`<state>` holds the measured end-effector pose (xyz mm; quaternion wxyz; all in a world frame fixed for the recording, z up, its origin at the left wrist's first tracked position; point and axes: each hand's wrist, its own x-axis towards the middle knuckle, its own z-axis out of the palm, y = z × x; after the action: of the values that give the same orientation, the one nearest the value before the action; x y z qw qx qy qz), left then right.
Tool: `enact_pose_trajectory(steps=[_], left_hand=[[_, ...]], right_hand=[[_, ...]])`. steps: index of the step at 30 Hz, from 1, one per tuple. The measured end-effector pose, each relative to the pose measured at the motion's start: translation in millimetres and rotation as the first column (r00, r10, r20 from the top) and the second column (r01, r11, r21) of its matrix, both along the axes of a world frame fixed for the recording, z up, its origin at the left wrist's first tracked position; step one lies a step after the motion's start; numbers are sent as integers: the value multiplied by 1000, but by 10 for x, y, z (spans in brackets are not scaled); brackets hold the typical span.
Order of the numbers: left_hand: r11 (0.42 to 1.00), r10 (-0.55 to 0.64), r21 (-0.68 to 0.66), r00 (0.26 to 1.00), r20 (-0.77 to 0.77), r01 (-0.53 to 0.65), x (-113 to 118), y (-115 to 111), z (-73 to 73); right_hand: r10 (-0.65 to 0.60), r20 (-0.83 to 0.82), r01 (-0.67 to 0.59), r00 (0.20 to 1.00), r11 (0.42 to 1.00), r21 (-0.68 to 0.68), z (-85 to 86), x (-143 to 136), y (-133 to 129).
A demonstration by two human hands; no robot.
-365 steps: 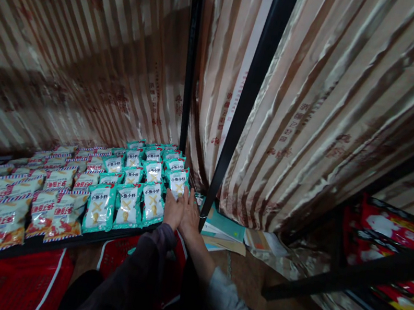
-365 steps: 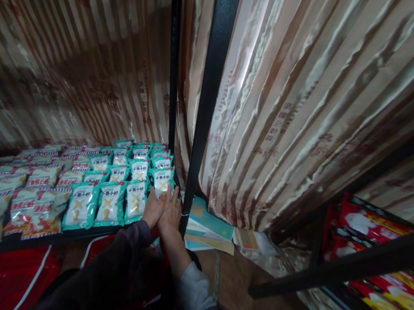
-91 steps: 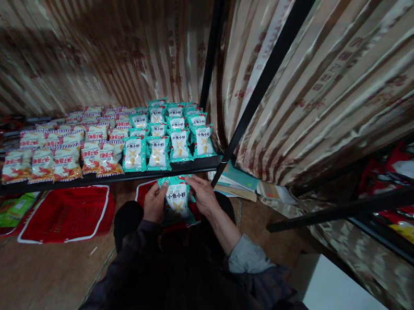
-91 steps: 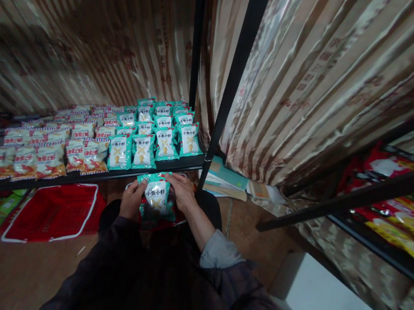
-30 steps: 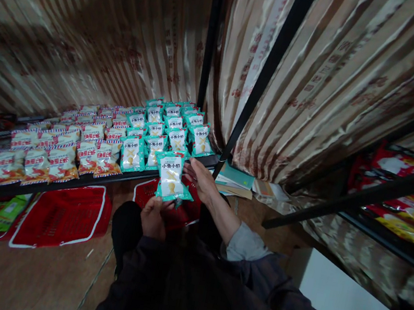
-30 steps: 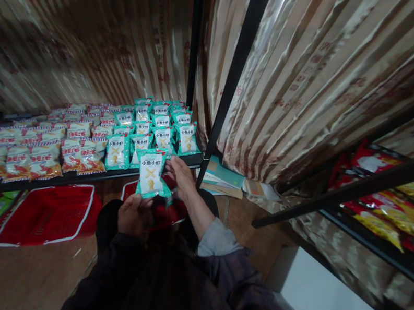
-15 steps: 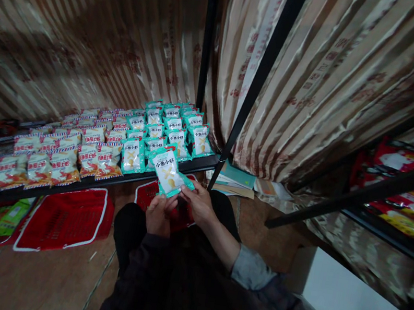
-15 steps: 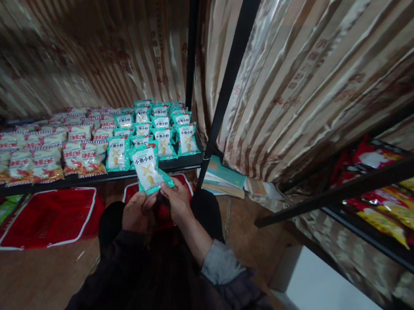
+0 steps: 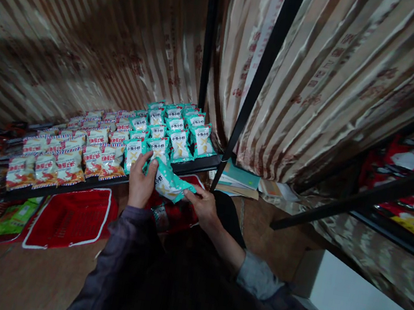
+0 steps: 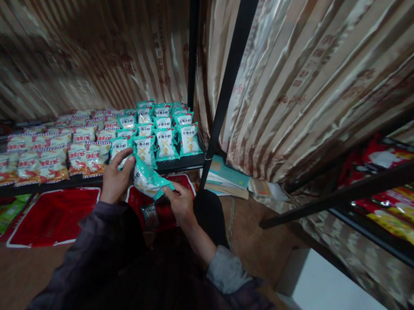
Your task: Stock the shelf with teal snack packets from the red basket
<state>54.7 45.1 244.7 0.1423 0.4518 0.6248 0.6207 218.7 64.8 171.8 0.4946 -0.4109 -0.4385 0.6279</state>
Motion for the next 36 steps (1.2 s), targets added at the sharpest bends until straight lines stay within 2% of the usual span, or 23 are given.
enact_pose_trajectory(steps=[3,6,9,11,17,19,22,28,32,36], left_hand=[[994,-96,-48,992,77,100,-49,101,-88],[997,-41,-54,989,142,49,-55,136,-165],[998,43,-54,980,195,-33,-42,152,-181],[997,58,-58,975,214,-47,-32,168,-173],[988,0,-148,972,237,36,-12,234,-123],[983,-20,-172,978,205,56,-19,246,-118],[991,-13,-131,992,129,30,-30,227,-142],[980,200,-8,978,-56,-201,118,10,-199],[980,194,73,962,-194,-182,333,-155,-218],[992,126,28,953,-275,-123,518,-227,-276]], right_hand=[[21,66,-27,998,995,92,-9,48,4],[43,82,-50,996,995,90,4,101,-10],[64,45,-65,997,997,32,39,149,-41],[72,16,-71,997,997,-19,68,178,-60],[75,-147,-105,986,971,-213,119,221,-92],[49,-179,-95,983,961,-261,114,222,-88],[1,-194,-60,981,953,-298,96,228,-63],[-116,-242,15,963,923,-384,83,262,14],[-161,-272,43,949,919,-393,106,252,36],[-180,-242,100,953,945,-311,121,198,27]])
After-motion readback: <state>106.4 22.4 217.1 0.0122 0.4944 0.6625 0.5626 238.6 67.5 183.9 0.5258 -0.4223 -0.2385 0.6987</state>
